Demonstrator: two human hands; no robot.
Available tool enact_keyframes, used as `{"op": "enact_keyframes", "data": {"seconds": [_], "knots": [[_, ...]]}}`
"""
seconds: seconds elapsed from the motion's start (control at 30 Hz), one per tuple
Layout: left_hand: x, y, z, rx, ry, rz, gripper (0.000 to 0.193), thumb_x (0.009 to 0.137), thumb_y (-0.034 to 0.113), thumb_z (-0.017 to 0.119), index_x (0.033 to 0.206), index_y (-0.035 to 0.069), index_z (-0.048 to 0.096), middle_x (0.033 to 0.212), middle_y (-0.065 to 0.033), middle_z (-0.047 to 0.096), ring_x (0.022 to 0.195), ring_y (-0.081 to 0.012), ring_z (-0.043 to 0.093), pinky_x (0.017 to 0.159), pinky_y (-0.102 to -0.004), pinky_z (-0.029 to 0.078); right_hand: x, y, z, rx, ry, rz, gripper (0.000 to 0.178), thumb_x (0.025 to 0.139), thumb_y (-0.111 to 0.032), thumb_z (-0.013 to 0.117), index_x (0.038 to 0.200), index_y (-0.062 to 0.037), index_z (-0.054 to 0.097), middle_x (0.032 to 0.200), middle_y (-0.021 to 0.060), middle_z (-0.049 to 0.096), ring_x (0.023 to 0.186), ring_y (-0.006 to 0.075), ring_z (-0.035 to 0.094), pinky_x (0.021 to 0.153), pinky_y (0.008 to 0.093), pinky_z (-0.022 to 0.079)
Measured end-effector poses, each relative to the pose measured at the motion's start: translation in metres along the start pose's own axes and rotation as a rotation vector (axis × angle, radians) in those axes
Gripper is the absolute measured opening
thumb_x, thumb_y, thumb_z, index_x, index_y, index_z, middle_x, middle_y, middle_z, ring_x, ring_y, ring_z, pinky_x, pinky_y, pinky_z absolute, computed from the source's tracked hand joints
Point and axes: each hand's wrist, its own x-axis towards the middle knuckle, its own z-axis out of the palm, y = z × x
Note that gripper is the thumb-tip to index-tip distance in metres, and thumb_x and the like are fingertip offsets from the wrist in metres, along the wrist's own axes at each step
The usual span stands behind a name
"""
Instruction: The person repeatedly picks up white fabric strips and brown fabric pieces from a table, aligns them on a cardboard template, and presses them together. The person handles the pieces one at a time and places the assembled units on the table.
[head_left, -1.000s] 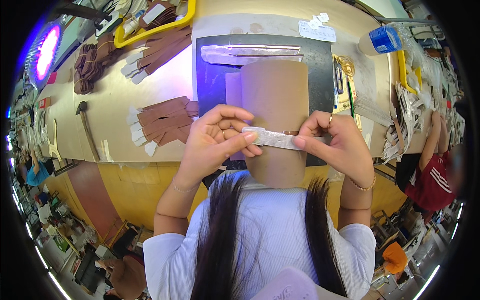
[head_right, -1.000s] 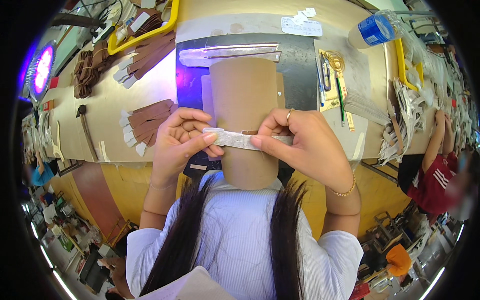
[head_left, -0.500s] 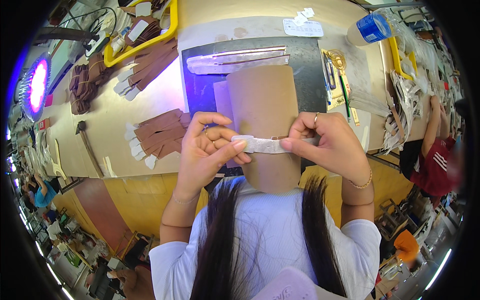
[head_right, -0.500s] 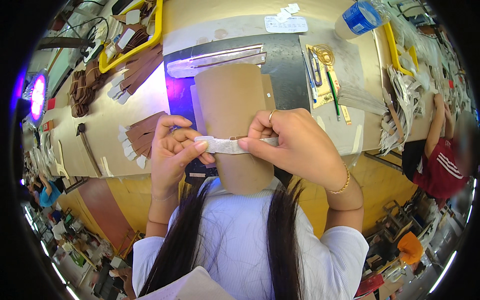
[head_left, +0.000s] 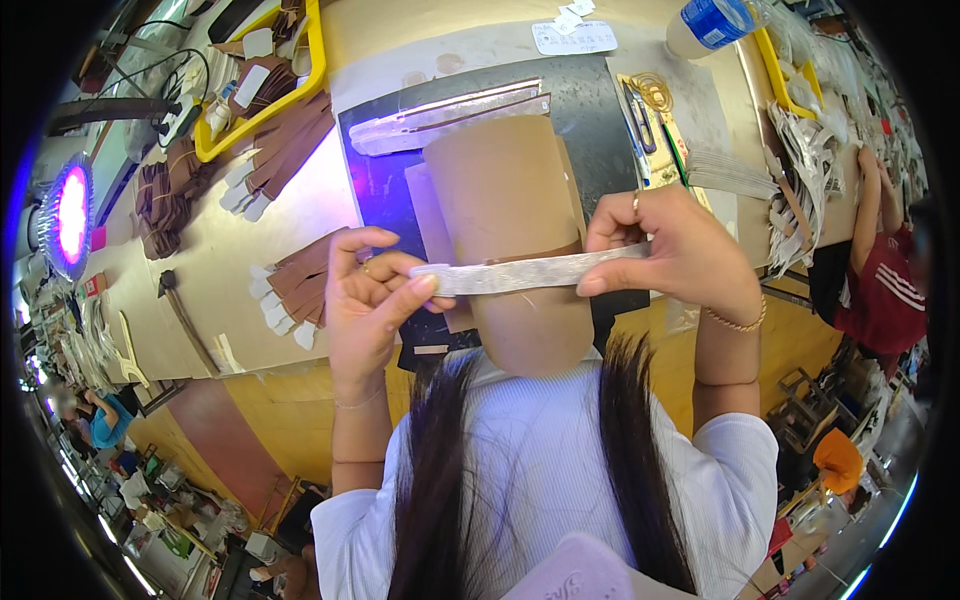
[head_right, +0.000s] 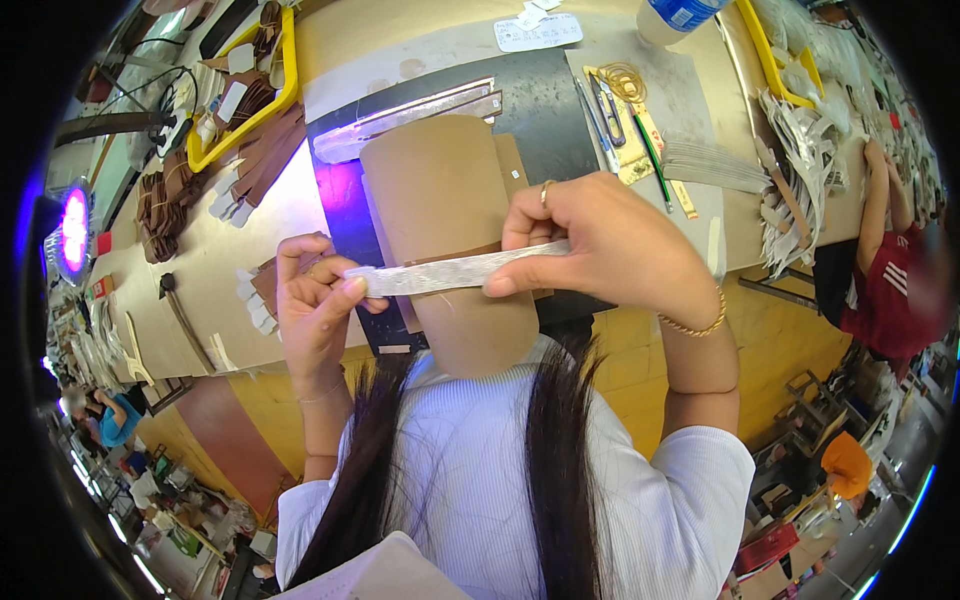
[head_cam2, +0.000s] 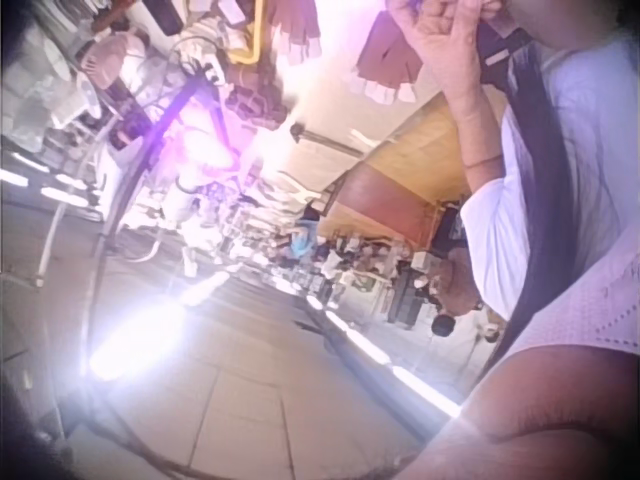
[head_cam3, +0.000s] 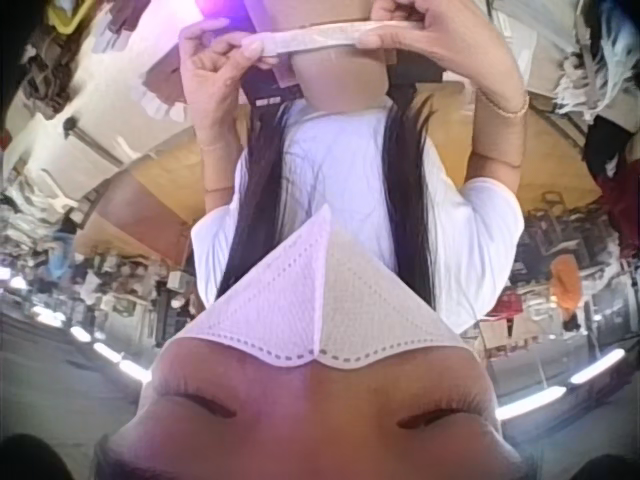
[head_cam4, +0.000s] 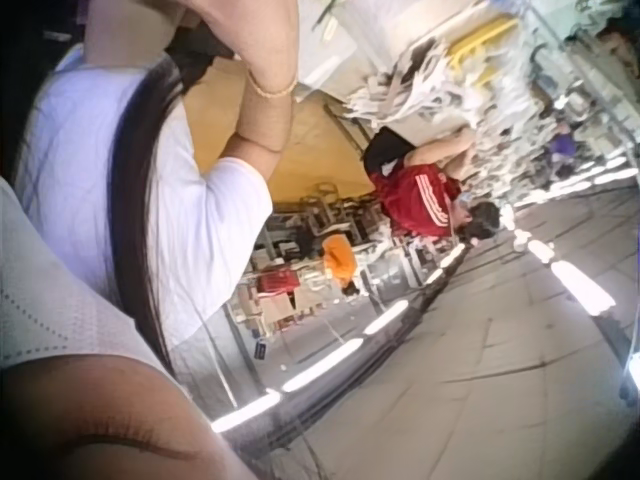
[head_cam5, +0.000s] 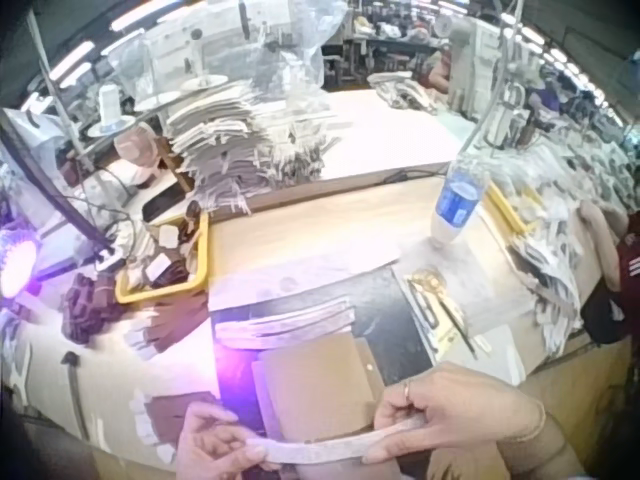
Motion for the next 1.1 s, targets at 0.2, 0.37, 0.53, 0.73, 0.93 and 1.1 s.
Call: {"op": "enact_keyframes", "data": {"seconds": [0.2, 0.37, 0.53, 0.73, 0.93, 1.1], "knots": [[0.002, -0.007, -0.017, -0.026, 0.0, -0.027, 0.045, 0.08, -0.007, 0.063, 0.113, 0.005, 0.036, 0.079, -0.0167, 0.062, 0.069, -0.0232, 0.065, 0.061, -0.0301, 0.055, -0.002, 0.012, -0.005, 0.355, -0.021, 0.084, 0.022, 0.075, -0.017, 0.076, 0.073, -0.0022, 0.059, 0.066, -0.0012, 0.057, 0.062, 0.0058, 0.053, 0.059, 0.0196, 0.042], [0.006, -0.019, -0.018, -0.047, -0.016, -0.041, 0.046, 0.08, -0.007, 0.063, 0.114, 0.005, 0.034, 0.078, -0.0168, 0.062, 0.068, -0.0232, 0.064, 0.061, -0.0308, 0.055, 0.0, 0.029, 0.004, 0.538, -0.021, 0.144, 0.021, 0.078, -0.016, 0.072, 0.075, -0.0006, 0.058, 0.067, 0.0019, 0.059, 0.062, 0.0082, 0.056, 0.059, 0.0209, 0.046], [0.01, -0.027, -0.019, -0.081, -0.046, -0.061, 0.046, 0.08, -0.008, 0.062, 0.113, 0.006, 0.033, 0.077, -0.0169, 0.061, 0.066, -0.0234, 0.063, 0.063, -0.0311, 0.053, 0.001, 0.049, 0.015, 0.616, 0.003, 0.15, 0.029, 0.079, -0.026, 0.073, 0.073, -0.0009, 0.059, 0.064, 0.0026, 0.06, 0.06, 0.0067, 0.056, 0.055, 0.0206, 0.045], [0.015, -0.03, -0.014, -0.105, -0.042, -0.097, 0.048, 0.079, -0.008, 0.063, 0.114, 0.007, 0.033, 0.076, -0.0151, 0.061, 0.065, -0.0234, 0.062, 0.063, -0.0317, 0.053, 0.003, 0.058, 0.02, 0.632, 0.004, 0.177, 0.03, 0.078, -0.027, 0.074, 0.076, -0.0009, 0.059, 0.066, 0.0029, 0.061, 0.06, 0.0068, 0.057, 0.055, 0.0191, 0.045], [0.016, -0.031, -0.011, -0.119, -0.019, -0.133, 0.054, 0.078, -0.007, 0.065, 0.118, 0.008, 0.033, 0.078, -0.0122, 0.061, 0.066, -0.0227, 0.062, 0.062, -0.0315, 0.053, -0.001, 0.094, 0.037, 0.974, 0.059, 0.079, 0.023, 0.084, -0.021, 0.067, 0.087, -0.0007, 0.059, 0.077, 0.004, 0.063, 0.067, 0.0076, 0.06, 0.062, 0.0199, 0.05], [0.016, -0.031, -0.012, -0.101, -0.045, -0.131, 0.058, 0.077, -0.005, 0.066, 0.121, 0.011, 0.033, 0.096, -0.0098, 0.06, 0.082, -0.0195, 0.062, 0.069, -0.0299, 0.054, 0.0, 0.103, 0.045, 1.109, 0.049, 0.069, 0.022, 0.087, -0.023, 0.064, 0.088, -0.0014, 0.059, 0.078, 0.0038, 0.063, 0.067, 0.0077, 0.061, 0.062, 0.0197, 0.05]]}}
